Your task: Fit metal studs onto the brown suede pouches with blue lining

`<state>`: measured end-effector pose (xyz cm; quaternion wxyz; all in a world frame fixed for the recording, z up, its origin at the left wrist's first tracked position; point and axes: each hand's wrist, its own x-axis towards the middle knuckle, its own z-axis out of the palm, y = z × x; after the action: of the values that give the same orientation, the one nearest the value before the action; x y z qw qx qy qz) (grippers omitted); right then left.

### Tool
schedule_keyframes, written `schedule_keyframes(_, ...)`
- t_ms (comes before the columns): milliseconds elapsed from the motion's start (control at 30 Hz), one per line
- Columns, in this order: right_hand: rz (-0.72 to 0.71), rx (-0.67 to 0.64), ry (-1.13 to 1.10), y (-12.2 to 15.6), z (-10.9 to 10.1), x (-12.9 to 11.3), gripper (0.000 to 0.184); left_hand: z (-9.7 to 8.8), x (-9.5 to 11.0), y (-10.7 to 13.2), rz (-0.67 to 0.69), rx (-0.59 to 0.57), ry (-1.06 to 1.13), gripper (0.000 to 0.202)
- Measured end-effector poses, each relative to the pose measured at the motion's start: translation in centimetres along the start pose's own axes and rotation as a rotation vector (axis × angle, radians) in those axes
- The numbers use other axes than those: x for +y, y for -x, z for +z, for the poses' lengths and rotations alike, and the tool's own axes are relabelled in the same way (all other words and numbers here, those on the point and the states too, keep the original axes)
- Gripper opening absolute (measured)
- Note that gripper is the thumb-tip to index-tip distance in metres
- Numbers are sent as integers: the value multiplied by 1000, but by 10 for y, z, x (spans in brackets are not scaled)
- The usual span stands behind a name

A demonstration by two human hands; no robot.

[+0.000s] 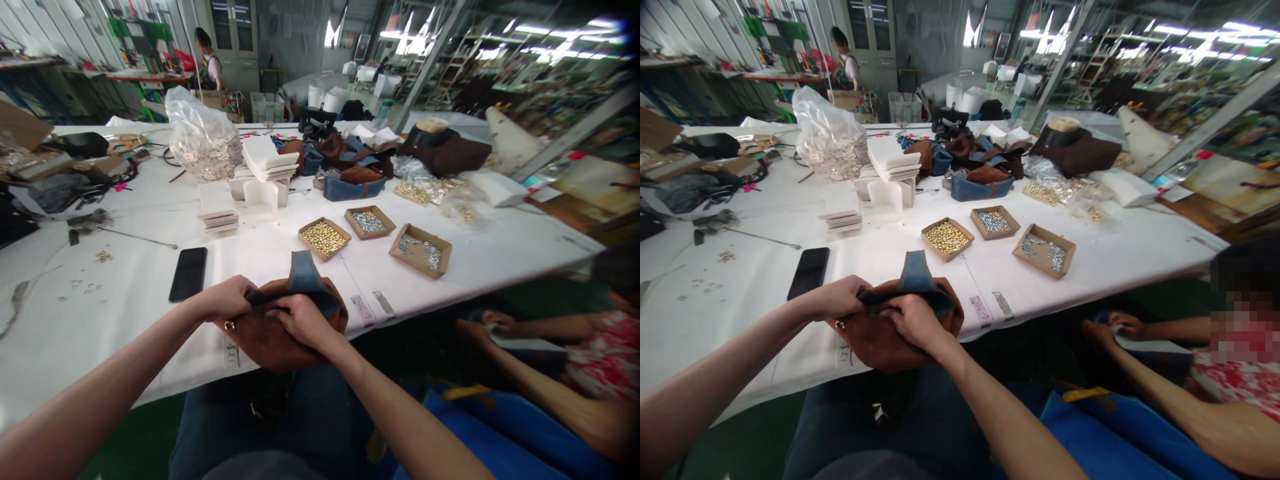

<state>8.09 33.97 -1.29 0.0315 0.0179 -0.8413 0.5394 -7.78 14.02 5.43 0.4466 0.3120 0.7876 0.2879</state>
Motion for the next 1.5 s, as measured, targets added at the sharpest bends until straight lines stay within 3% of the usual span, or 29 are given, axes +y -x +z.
schedule_keyframes(333,-10,57,-65,4,7,0,24,8,9,-4,16,88,-31,11)
schedule_keyframes(833,2,99,-72,7,7,0,25,14,9,-1,60,81,-11,12)
schedule_keyframes(1000,94,200,-34,7,9,-8,17,15,16,1,51,84,-12,12)
schedule_keyframes(1167,140,302,43,9,11,-12,24,14,19,4,59,65,27,13)
schedule_keyframes(1333,107,311,130,14,17,-5,24,12,24,11,91,9,58,21)
schedule_keyframes(1500,40,439,136,25,28,4,20,12,37,19,109,-32,77,24)
